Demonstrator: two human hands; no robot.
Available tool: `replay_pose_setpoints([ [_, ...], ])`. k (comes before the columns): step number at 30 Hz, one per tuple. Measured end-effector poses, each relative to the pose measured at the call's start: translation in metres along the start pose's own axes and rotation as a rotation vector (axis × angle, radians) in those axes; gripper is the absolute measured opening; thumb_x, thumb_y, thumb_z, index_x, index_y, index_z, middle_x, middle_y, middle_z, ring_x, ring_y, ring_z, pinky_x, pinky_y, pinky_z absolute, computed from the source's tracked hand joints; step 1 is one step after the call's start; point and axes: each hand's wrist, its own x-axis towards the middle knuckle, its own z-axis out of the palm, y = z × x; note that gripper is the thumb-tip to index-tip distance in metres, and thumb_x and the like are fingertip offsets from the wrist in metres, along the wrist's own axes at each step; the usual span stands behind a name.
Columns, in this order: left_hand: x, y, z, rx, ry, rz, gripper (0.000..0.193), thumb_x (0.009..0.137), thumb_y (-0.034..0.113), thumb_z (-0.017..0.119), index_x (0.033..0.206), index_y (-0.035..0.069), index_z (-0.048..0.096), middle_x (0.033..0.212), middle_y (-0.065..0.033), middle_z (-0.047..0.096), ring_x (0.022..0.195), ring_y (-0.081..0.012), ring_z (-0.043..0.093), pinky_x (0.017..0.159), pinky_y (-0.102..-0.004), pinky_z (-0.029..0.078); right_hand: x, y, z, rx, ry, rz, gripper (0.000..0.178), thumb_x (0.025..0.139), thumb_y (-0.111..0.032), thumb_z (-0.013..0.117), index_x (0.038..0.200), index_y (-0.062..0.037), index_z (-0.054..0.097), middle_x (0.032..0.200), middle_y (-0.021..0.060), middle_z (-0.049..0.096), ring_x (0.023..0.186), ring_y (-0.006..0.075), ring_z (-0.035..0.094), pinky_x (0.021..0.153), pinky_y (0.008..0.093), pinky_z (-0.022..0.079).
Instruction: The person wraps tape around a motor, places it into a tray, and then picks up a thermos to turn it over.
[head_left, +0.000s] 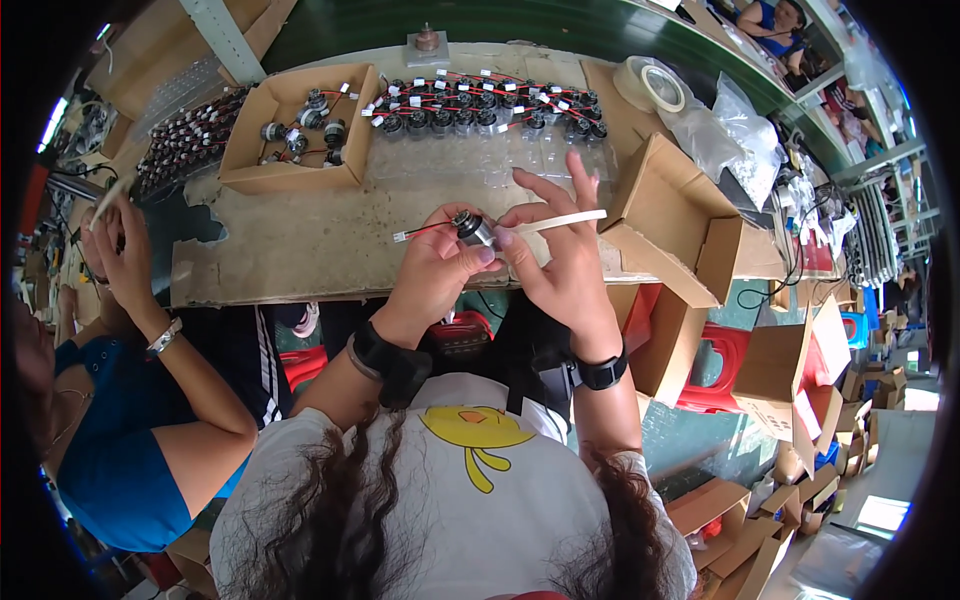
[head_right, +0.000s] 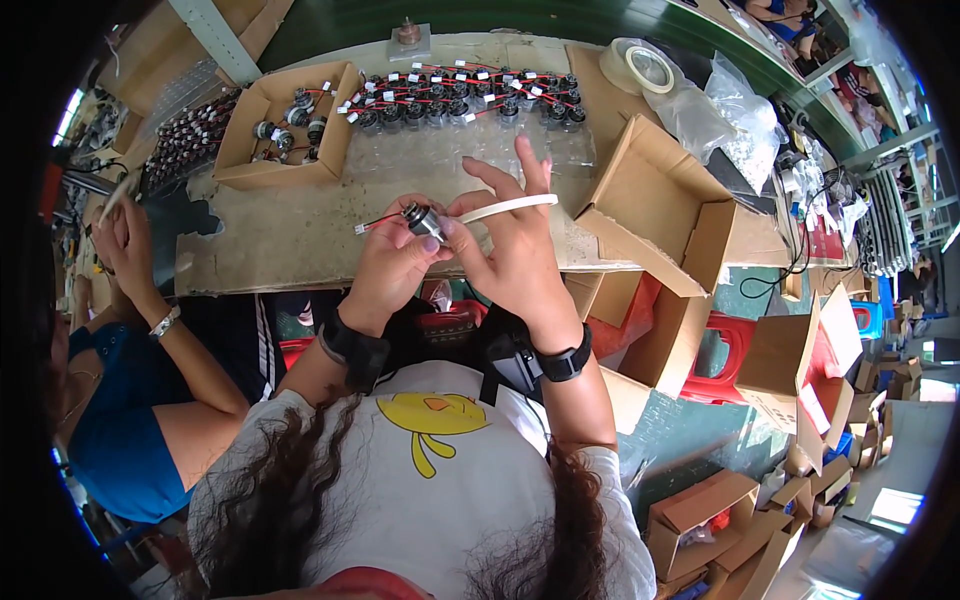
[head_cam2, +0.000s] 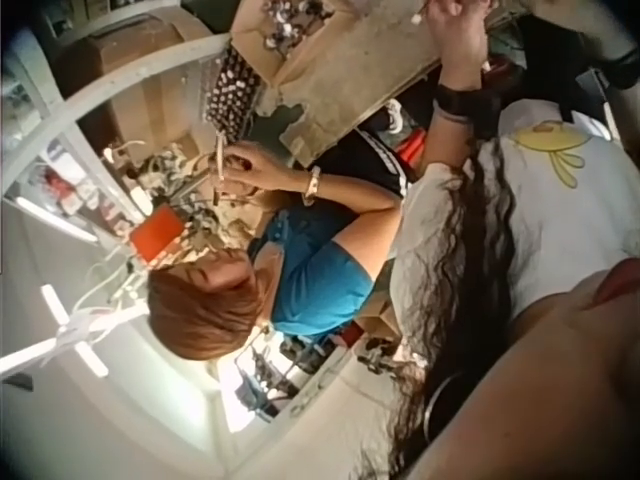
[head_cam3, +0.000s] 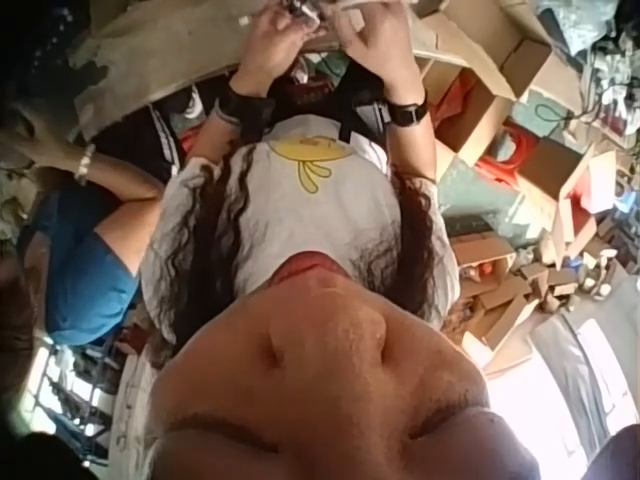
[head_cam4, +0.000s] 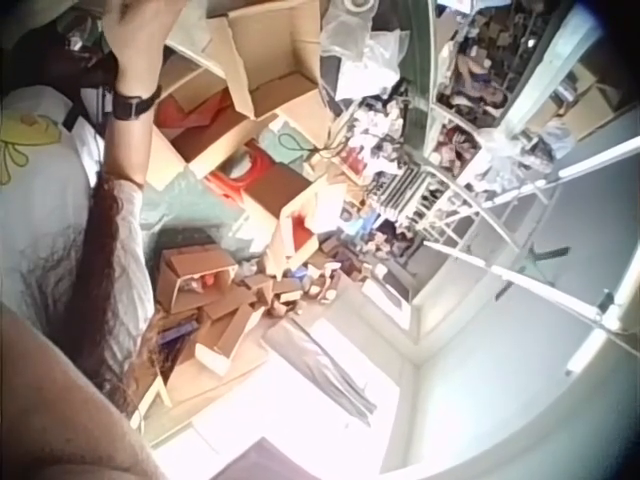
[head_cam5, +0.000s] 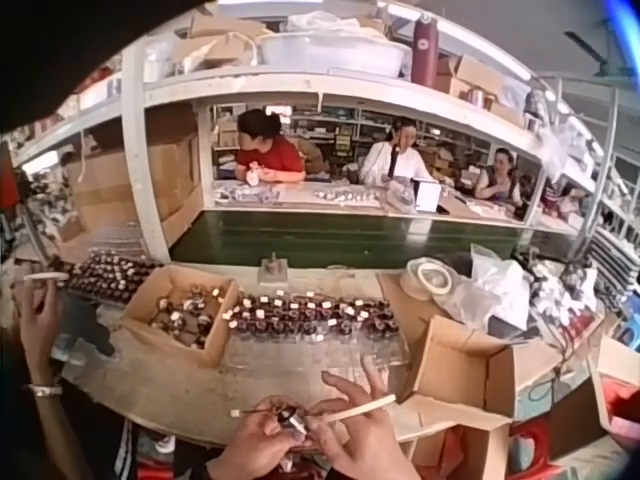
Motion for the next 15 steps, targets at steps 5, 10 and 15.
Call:
replay_pose_setpoints([
  [5, -0.002, 0.003, -0.002, -0.011, 0.006, -0.084, 0.038, 0.088, -0.001, 0.068, 0.121, 0.004, 0.050, 0.112, -0.0059, 0.063, 0.102, -0.0175, 0.064, 0.087, -0.0341, 0.058, 0.009, -0.009, -0.013, -0.225, 0.022, -0.086, 0.005, 0.085, -0.015, 0.071, 0.089, -0.0111, 0.072, 0.137, 0.0095, 0.057, 0.149, 0.0423, 0.016, 0.115, 0.0666, 0.008],
  [10, -0.007, 0.006, -0.002, 0.135, 0.036, -0.074, 0.042, 0.089, 0.006, 0.069, 0.126, 0.006, 0.050, 0.114, -0.0047, 0.062, 0.101, -0.0184, 0.064, 0.087, -0.0337, 0.056, 0.011, -0.010, -0.016, -0.221, 0.019, -0.080, 0.004, 0.084, -0.015, 0.072, 0.087, -0.0115, 0.072, 0.140, 0.0089, 0.055, 0.149, 0.0433, 0.013, 0.114, 0.0683, 0.006],
  [15, -0.011, 0.001, 0.001, 0.087, 0.032, -0.055, 0.042, 0.090, 0.003, 0.067, 0.128, 0.004, 0.050, 0.119, -0.0068, 0.061, 0.107, -0.0194, 0.063, 0.090, -0.0352, 0.056, 0.006, -0.002, -0.007, -0.151, 0.020, -0.063, 0.005, 0.083, -0.014, 0.073, 0.087, -0.0119, 0.072, 0.139, 0.0083, 0.056, 0.149, 0.0432, 0.013, 0.114, 0.0683, 0.006],
])
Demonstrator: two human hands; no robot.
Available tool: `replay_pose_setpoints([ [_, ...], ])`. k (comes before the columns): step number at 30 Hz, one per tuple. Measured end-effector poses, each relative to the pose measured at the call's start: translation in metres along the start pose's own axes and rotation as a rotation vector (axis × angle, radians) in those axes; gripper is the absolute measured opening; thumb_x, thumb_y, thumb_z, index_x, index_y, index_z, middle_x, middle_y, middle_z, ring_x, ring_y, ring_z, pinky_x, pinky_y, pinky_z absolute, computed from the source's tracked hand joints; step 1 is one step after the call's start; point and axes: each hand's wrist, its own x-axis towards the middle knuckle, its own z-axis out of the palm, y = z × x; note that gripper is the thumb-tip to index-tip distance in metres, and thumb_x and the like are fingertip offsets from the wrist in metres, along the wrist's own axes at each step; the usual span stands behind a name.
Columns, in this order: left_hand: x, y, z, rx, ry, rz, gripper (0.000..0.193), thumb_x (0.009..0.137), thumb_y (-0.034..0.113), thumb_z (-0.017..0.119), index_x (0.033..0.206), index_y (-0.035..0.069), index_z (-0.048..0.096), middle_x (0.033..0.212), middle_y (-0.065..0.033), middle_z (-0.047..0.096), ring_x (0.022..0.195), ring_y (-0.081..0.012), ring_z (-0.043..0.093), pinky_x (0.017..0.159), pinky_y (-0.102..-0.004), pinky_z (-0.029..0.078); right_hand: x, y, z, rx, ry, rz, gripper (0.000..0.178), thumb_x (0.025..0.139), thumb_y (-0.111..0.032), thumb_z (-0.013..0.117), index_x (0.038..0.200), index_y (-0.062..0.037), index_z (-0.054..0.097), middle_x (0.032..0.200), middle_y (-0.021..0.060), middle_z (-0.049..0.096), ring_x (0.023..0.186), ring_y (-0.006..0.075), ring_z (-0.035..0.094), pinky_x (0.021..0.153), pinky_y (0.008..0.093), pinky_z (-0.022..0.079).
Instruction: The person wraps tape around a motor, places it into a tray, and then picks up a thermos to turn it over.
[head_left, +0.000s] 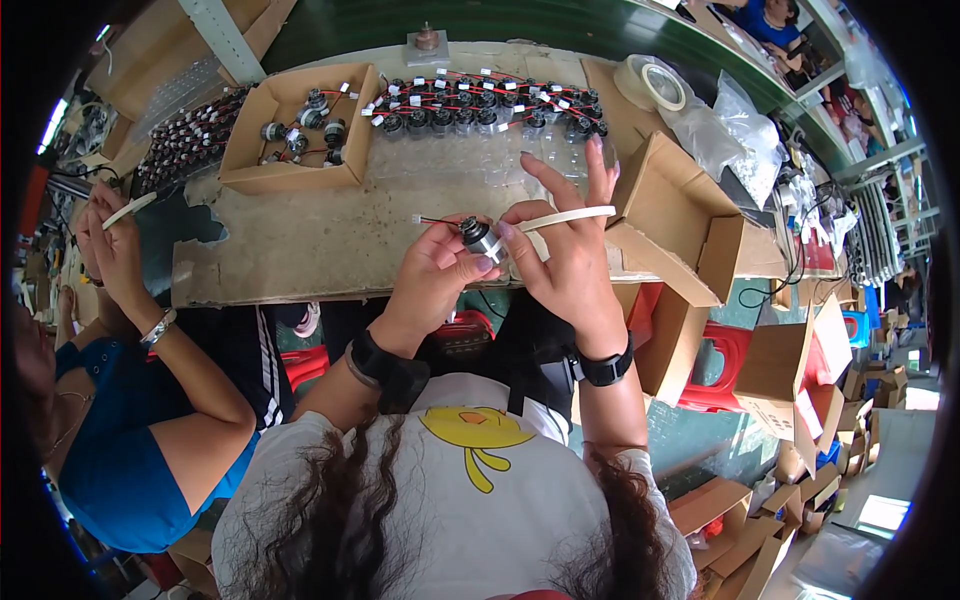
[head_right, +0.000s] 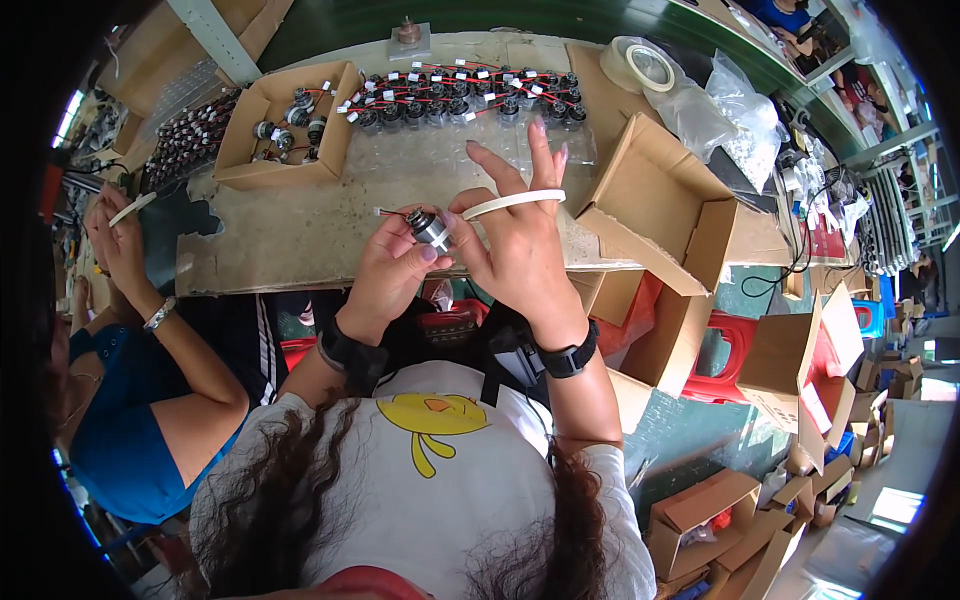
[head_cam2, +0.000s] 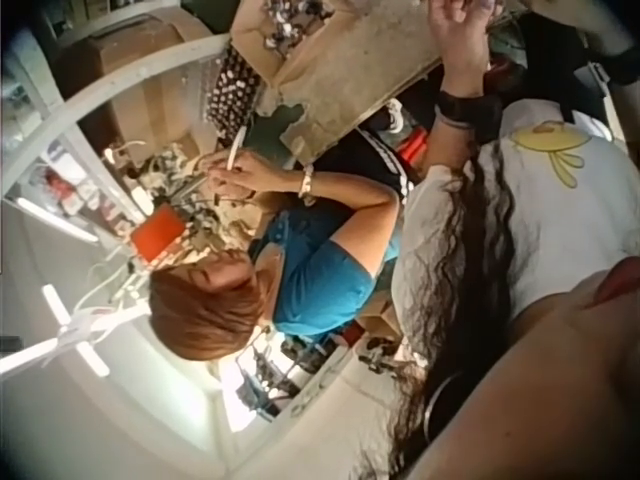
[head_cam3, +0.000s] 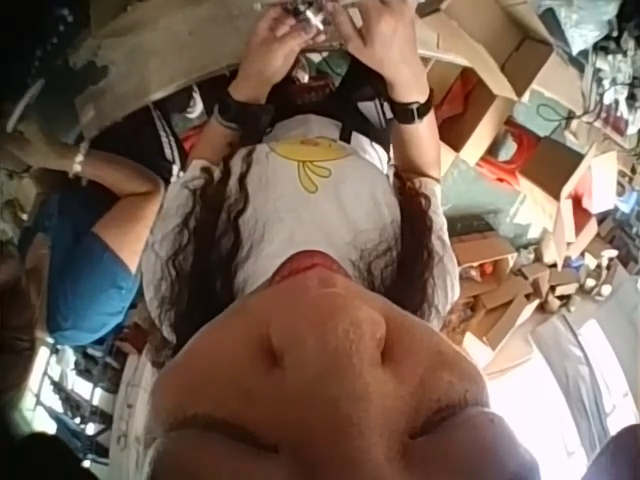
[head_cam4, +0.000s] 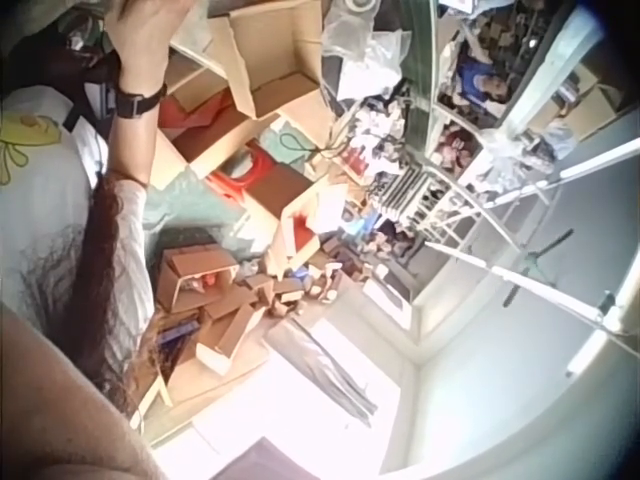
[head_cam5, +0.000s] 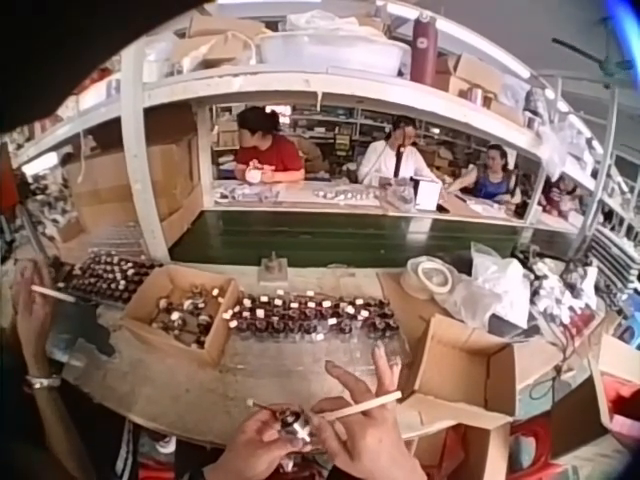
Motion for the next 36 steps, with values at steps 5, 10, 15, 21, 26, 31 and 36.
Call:
replay_pose_setpoints([
  [5, 0.001, -0.005, 0.003, -0.136, 0.001, 0.057, 0.038, 0.092, -0.002, 0.063, 0.128, 0.001, 0.050, 0.120, -0.0090, 0.061, 0.111, -0.0198, 0.061, 0.093, -0.0361, 0.056, -0.003, -0.007, 0.013, -0.052, 0.031, 0.010, 0.007, 0.084, -0.014, 0.072, 0.091, -0.0115, 0.072, 0.139, 0.0073, 0.056, 0.149, 0.0424, 0.016, 0.114, 0.0683, 0.008],
  [10, 0.004, -0.010, 0.004, -0.090, 0.029, 0.062, 0.037, 0.093, 0.000, 0.062, 0.128, 0.002, 0.051, 0.119, -0.0084, 0.061, 0.110, -0.0196, 0.062, 0.093, -0.0355, 0.056, -0.010, -0.003, 0.020, -0.069, 0.012, 0.007, 0.010, 0.085, -0.014, 0.072, 0.094, -0.0109, 0.071, 0.139, 0.0072, 0.057, 0.148, 0.0419, 0.020, 0.114, 0.0683, 0.012],
  [15, 0.000, 0.005, -0.002, -0.014, 0.065, -0.024, 0.040, 0.092, 0.003, 0.064, 0.130, 0.005, 0.050, 0.123, -0.0077, 0.059, 0.109, -0.0202, 0.062, 0.088, -0.0332, 0.056, -0.010, 0.014, 0.011, 0.515, -0.118, 0.202, 0.011, 0.083, -0.014, 0.074, 0.093, -0.0107, 0.071, 0.137, 0.0076, 0.057, 0.147, 0.0420, 0.022, 0.113, 0.0683, 0.014],
  [21, -0.001, 0.000, -0.010, 0.049, 0.017, -0.015, 0.043, 0.089, 0.003, 0.068, 0.129, 0.007, 0.050, 0.121, -0.0069, 0.060, 0.104, -0.0201, 0.064, 0.084, -0.0331, 0.058, 0.004, -0.002, -0.006, -0.048, -0.025, -0.037, 0.009, 0.081, -0.014, 0.076, 0.088, -0.0107, 0.071, 0.139, 0.0073, 0.056, 0.148, 0.0423, 0.020, 0.113, 0.0689, 0.013],
  [26, -0.004, -0.003, -0.013, 0.030, 0.013, -0.015, 0.042, 0.088, 0.003, 0.068, 0.127, 0.008, 0.051, 0.121, -0.0071, 0.059, 0.105, -0.0207, 0.064, 0.084, -0.0336, 0.058, 0.007, -0.008, -0.008, -0.124, -0.025, -0.063, 0.009, 0.080, -0.014, 0.077, 0.084, -0.0107, 0.070, 0.140, 0.0064, 0.055, 0.148, 0.0426, 0.019, 0.113, 0.0696, 0.012],
  [31, -0.006, -0.004, -0.009, 0.021, -0.012, -0.012, 0.044, 0.089, 0.003, 0.067, 0.129, 0.008, 0.050, 0.123, -0.0074, 0.059, 0.108, -0.0210, 0.063, 0.086, -0.0341, 0.058, 0.002, -0.008, 0.004, -0.109, 0.016, -0.056, 0.009, 0.079, -0.013, 0.077, 0.083, -0.0111, 0.069, 0.140, 0.0055, 0.055, 0.147, 0.0430, 0.021, 0.113, 0.0701, 0.012],
  [36, -0.006, -0.007, 0.000, -0.067, 0.009, 0.053, 0.039, 0.094, 0.000, 0.061, 0.131, 0.003, 0.049, 0.121, -0.0077, 0.060, 0.108, -0.0182, 0.063, 0.090, -0.0347, 0.057, -0.007, -0.008, 0.020, -0.129, 0.053, -0.026, 0.009, 0.080, -0.013, 0.077, 0.085, -0.0116, 0.069, 0.140, 0.0054, 0.055, 0.147, 0.0432, 0.022, 0.113, 0.0686, 0.014],
])
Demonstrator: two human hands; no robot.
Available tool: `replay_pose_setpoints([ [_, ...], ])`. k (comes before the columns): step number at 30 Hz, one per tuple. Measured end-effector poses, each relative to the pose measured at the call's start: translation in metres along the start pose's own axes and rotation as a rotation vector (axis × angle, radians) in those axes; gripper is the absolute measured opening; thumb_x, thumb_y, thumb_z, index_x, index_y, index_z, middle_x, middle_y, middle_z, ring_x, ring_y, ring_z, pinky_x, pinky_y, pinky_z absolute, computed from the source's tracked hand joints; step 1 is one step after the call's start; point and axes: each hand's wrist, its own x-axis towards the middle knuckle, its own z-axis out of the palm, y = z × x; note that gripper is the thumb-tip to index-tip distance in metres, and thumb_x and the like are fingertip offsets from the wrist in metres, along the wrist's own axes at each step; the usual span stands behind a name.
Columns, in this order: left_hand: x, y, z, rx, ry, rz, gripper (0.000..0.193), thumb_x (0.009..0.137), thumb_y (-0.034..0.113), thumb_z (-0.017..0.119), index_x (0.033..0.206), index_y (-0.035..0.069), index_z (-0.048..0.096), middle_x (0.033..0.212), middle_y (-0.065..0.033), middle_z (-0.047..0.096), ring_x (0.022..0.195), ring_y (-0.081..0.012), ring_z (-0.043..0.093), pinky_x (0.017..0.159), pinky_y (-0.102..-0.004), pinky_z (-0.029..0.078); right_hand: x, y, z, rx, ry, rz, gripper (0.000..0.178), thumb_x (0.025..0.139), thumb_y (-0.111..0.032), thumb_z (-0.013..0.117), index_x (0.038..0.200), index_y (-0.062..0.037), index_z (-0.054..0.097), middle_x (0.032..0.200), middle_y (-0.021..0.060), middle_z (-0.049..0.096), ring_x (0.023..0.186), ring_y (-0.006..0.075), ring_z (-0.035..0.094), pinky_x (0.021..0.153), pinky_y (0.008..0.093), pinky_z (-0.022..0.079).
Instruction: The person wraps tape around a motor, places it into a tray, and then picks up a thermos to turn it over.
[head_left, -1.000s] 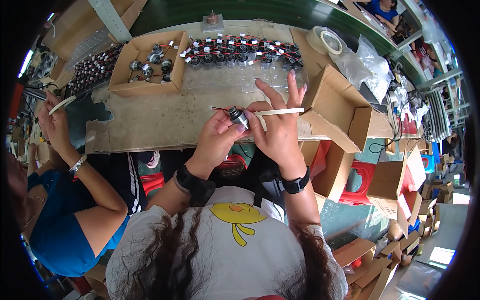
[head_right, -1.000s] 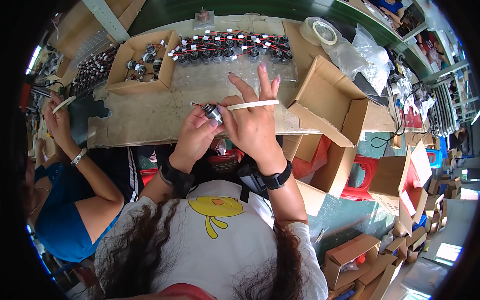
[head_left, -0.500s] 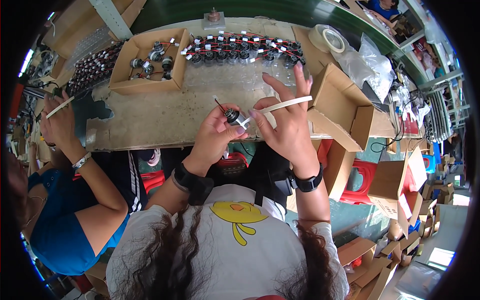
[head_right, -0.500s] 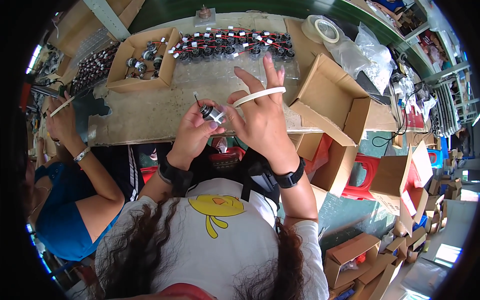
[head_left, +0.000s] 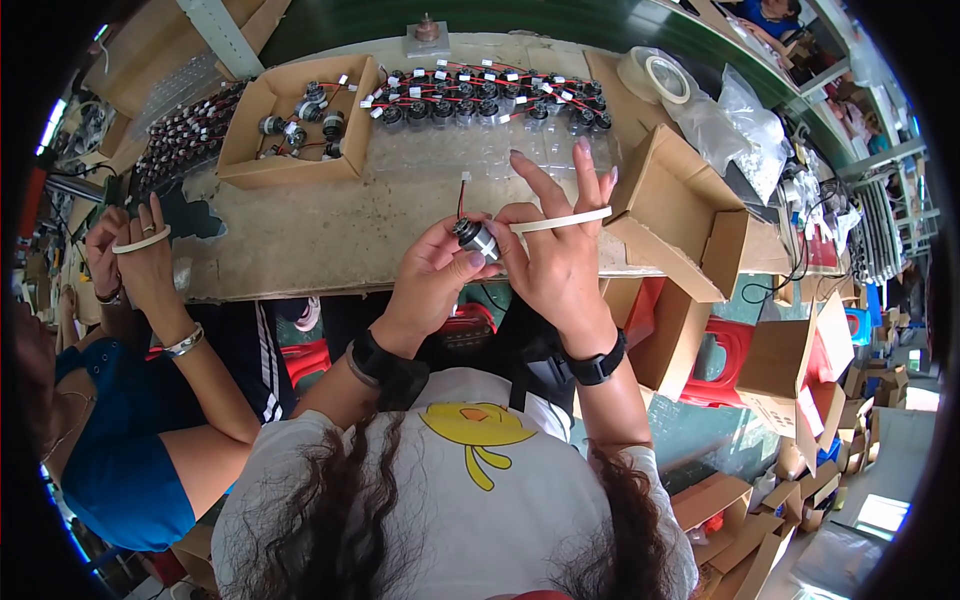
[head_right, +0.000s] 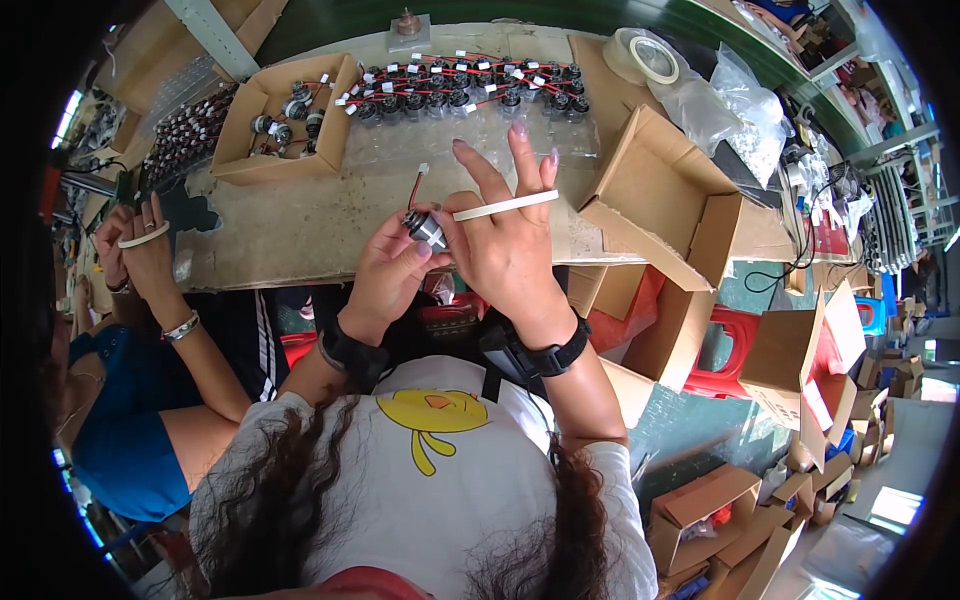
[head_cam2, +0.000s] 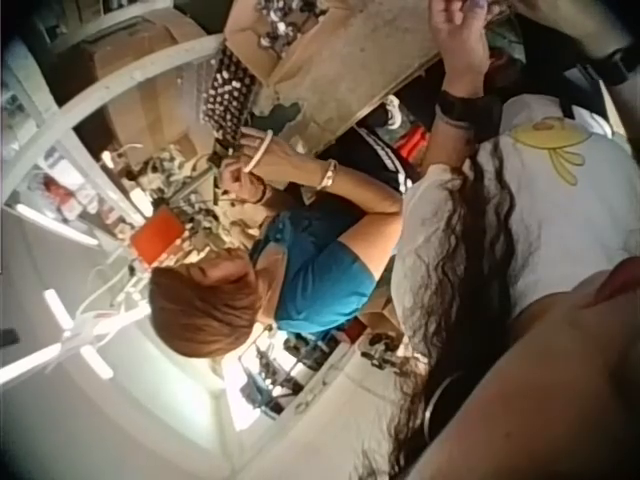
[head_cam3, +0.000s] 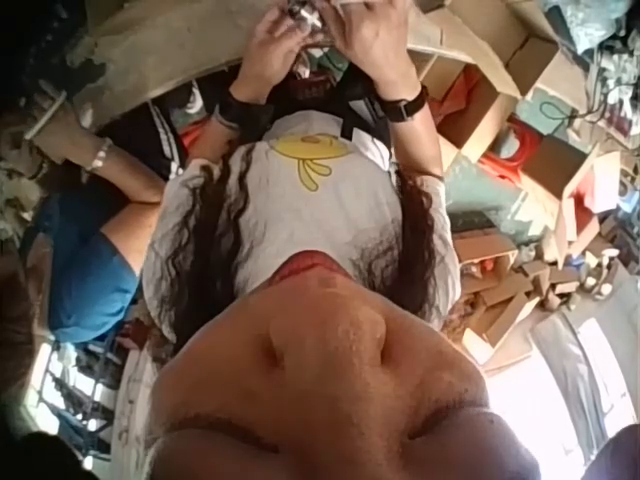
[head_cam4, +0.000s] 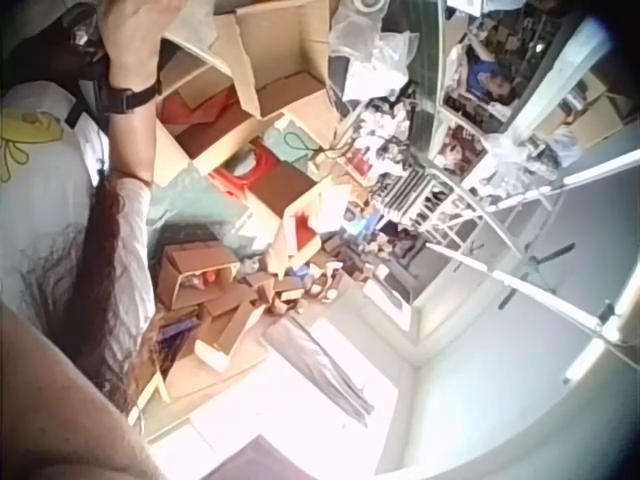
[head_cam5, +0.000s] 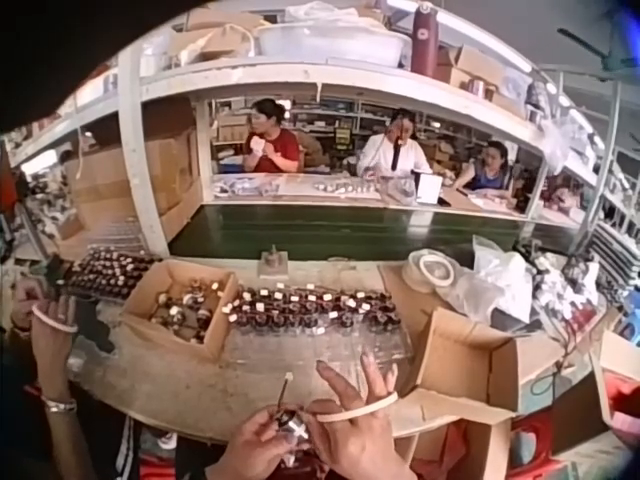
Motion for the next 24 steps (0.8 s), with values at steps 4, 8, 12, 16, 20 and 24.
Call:
replay_pose_setpoints([
  [4, 0.002, -0.004, 0.001, -0.022, 0.021, 0.008, 0.040, 0.095, 0.001, 0.060, 0.134, 0.003, 0.048, 0.125, -0.0082, 0.058, 0.111, -0.0194, 0.062, 0.092, -0.0358, 0.057, -0.002, 0.002, 0.003, 0.064, 0.001, -0.007, 0.010, 0.080, -0.013, 0.076, 0.088, -0.0119, 0.070, 0.139, 0.0065, 0.055, 0.147, 0.0432, 0.022, 0.113, 0.0669, 0.016],
  [8, 0.002, 0.006, -0.003, 0.027, 0.023, -0.007, 0.040, 0.095, 0.001, 0.060, 0.133, 0.003, 0.047, 0.126, -0.0084, 0.057, 0.112, -0.0198, 0.062, 0.092, -0.0362, 0.057, 0.000, 0.019, -0.005, 0.589, -0.131, 0.205, 0.012, 0.080, -0.012, 0.076, 0.091, -0.0116, 0.071, 0.139, 0.0087, 0.056, 0.147, 0.0433, 0.021, 0.113, 0.0661, 0.018],
  [12, 0.003, 0.014, -0.005, 0.036, 0.021, -0.061, 0.037, 0.094, 0.001, 0.061, 0.129, 0.003, 0.048, 0.123, -0.0086, 0.058, 0.111, -0.0190, 0.062, 0.091, -0.0353, 0.058, 0.002, 0.014, -0.016, 0.501, -0.162, 0.176, 0.013, 0.079, -0.011, 0.076, 0.091, -0.0113, 0.071, 0.139, 0.0111, 0.055, 0.147, 0.0442, 0.020, 0.113, 0.0665, 0.018],
  [16, 0.003, 0.013, -0.004, 0.071, 0.047, -0.050, 0.034, 0.093, 0.001, 0.063, 0.124, 0.003, 0.049, 0.119, -0.0086, 0.060, 0.109, -0.0180, 0.062, 0.089, -0.0338, 0.058, 0.009, 0.006, -0.023, 0.159, -0.127, 0.021, 0.011, 0.078, -0.012, 0.077, 0.089, -0.0114, 0.072, 0.142, 0.0115, 0.052, 0.147, 0.0451, 0.019, 0.113, 0.0678, 0.018],
  [20, 0.002, 0.011, -0.007, 0.104, 0.066, -0.051, 0.035, 0.092, 0.001, 0.064, 0.124, 0.004, 0.049, 0.119, -0.0083, 0.060, 0.109, -0.0183, 0.062, 0.089, -0.0330, 0.059, 0.015, 0.003, -0.029, 0.017, -0.138, -0.049, 0.010, 0.078, -0.013, 0.077, 0.086, -0.0115, 0.072, 0.144, 0.0104, 0.050, 0.147, 0.0455, 0.018, 0.112, 0.0693, 0.017],
  [24, 0.002, 0.007, -0.013, 0.170, 0.016, -0.021, 0.038, 0.092, 0.003, 0.064, 0.127, 0.006, 0.049, 0.124, -0.0082, 0.059, 0.113, -0.0205, 0.062, 0.090, -0.0337, 0.058, 0.016, 0.003, -0.028, -0.032, -0.139, -0.067, 0.008, 0.078, -0.013, 0.077, 0.084, -0.0114, 0.071, 0.144, 0.0089, 0.050, 0.147, 0.0451, 0.019, 0.112, 0.0701, 0.017],
])
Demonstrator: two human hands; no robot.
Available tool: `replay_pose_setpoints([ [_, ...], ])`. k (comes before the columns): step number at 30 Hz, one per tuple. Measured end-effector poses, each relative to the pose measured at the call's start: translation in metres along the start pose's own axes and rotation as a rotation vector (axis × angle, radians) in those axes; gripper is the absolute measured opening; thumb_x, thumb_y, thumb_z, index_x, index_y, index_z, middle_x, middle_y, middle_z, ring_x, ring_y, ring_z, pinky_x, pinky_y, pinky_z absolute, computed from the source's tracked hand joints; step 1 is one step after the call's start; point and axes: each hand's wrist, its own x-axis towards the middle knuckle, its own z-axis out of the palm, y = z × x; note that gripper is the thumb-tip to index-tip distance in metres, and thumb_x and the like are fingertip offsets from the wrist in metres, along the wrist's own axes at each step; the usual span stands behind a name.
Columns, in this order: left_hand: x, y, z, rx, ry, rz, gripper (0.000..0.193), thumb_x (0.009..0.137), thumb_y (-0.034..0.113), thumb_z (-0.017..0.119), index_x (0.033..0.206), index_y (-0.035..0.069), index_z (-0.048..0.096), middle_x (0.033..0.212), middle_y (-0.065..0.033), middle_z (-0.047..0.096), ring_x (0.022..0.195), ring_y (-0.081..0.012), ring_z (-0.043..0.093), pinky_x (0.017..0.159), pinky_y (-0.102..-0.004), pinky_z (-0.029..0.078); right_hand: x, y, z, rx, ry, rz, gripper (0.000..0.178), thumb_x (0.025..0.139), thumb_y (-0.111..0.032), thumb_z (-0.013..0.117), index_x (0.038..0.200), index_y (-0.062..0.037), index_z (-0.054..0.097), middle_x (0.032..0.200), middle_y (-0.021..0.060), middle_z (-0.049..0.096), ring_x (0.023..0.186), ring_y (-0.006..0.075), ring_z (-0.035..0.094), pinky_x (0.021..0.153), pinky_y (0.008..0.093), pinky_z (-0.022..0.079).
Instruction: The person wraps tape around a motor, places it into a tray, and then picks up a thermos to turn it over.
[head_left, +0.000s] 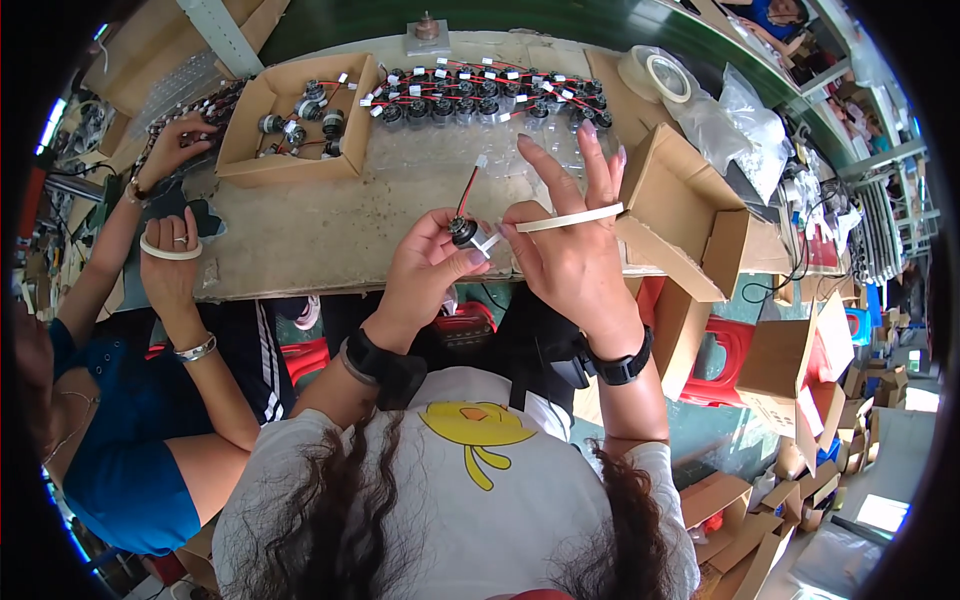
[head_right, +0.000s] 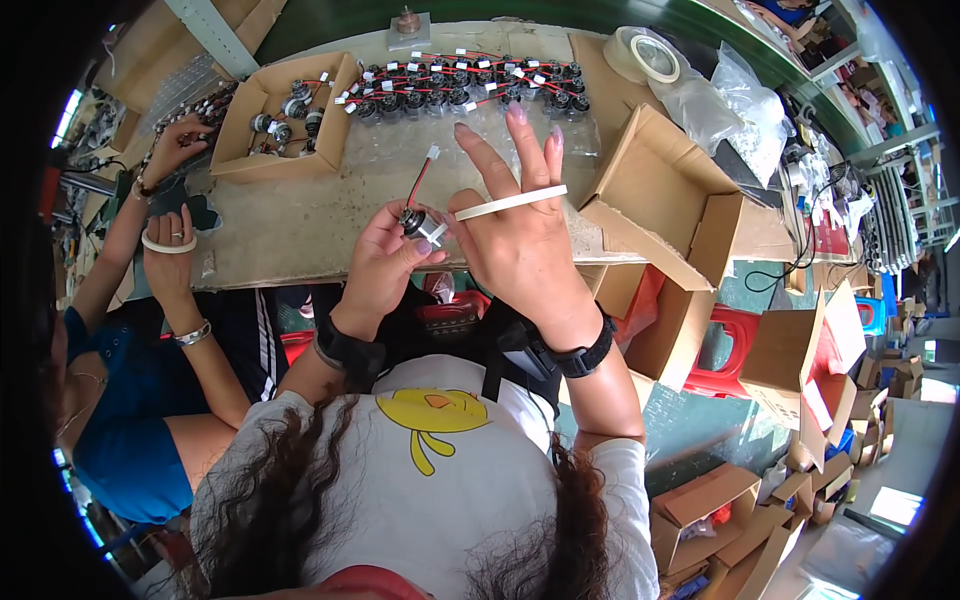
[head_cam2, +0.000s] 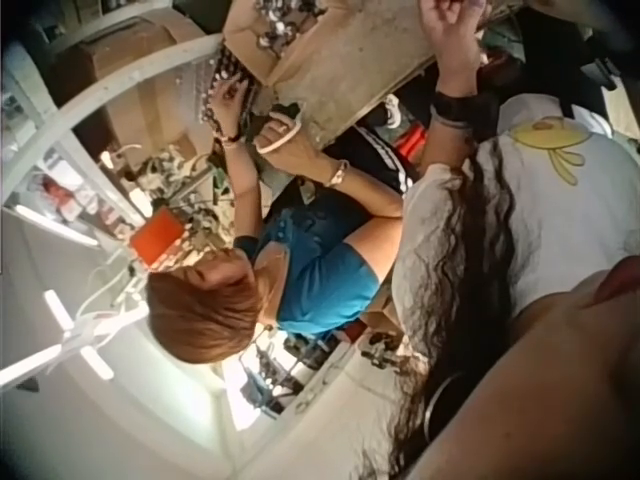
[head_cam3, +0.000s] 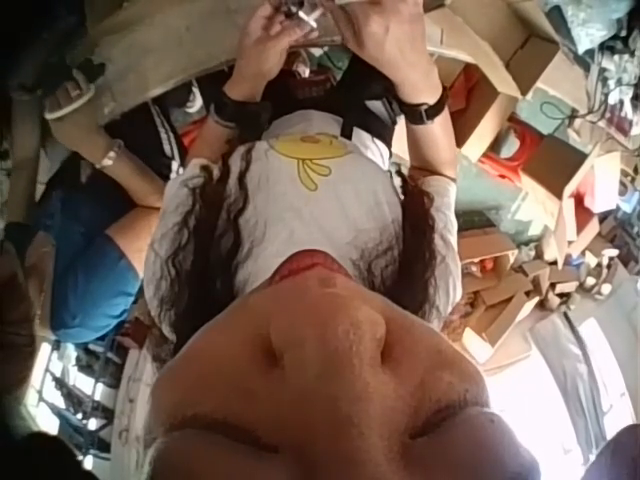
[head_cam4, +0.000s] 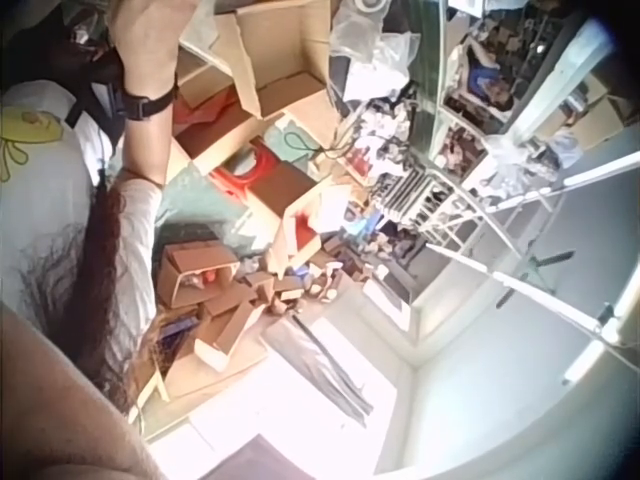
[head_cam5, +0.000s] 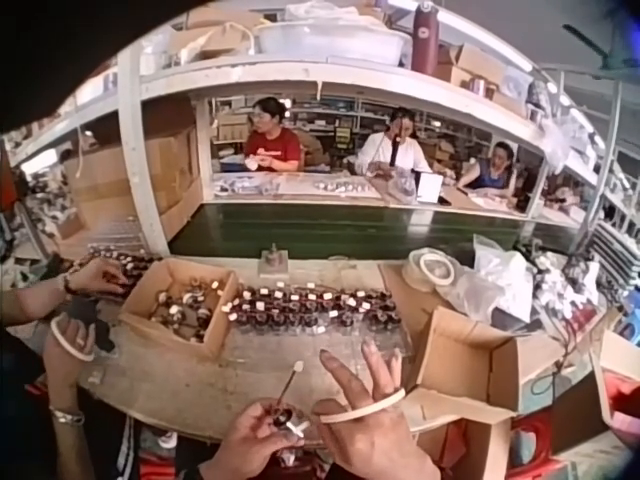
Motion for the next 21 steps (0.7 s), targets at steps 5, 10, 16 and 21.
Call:
replay_pose_setpoints([
  [5, -0.001, -0.004, 0.002, -0.032, -0.040, 0.039, 0.040, 0.093, 0.003, 0.063, 0.130, 0.006, 0.048, 0.126, -0.0087, 0.058, 0.116, -0.0209, 0.060, 0.095, -0.0363, 0.055, -0.003, -0.002, 0.009, 0.015, 0.015, 0.025, 0.008, 0.079, -0.012, 0.076, 0.085, -0.0123, 0.071, 0.144, 0.0072, 0.051, 0.147, 0.0439, 0.020, 0.112, 0.0698, 0.017],
  [10, -0.002, -0.005, 0.012, -0.334, 0.036, -0.025, 0.041, 0.092, 0.000, 0.064, 0.129, 0.004, 0.047, 0.118, -0.0069, 0.060, 0.113, -0.0199, 0.060, 0.098, -0.0397, 0.053, -0.008, -0.004, 0.026, -0.020, 0.047, 0.029, 0.011, 0.079, -0.013, 0.076, 0.089, -0.0131, 0.071, 0.143, 0.0066, 0.052, 0.147, 0.0430, 0.020, 0.112, 0.0691, 0.016],
  [16, 0.002, -0.007, 0.009, -0.196, -0.014, 0.033, 0.041, 0.093, 0.002, 0.063, 0.130, 0.005, 0.047, 0.120, -0.0064, 0.059, 0.112, -0.0221, 0.062, 0.098, -0.0398, 0.053, -0.008, 0.009, 0.018, 0.196, 0.011, 0.070, 0.009, 0.082, -0.014, 0.073, 0.089, -0.0103, 0.069, 0.140, 0.0110, 0.054, 0.148, 0.0436, 0.019, 0.115, 0.0662, 0.013],
  [21, 0.000, -0.002, 0.002, -0.212, -0.048, -0.020, 0.044, 0.092, 0.001, 0.063, 0.132, 0.008, 0.047, 0.125, -0.0076, 0.057, 0.113, -0.0227, 0.062, 0.096, -0.0377, 0.055, -0.002, 0.014, 0.007, 0.276, -0.035, 0.036, 0.006, 0.084, -0.013, 0.070, 0.087, -0.0087, 0.067, 0.139, 0.0137, 0.055, 0.147, 0.0451, 0.020, 0.115, 0.0650, 0.013],
])
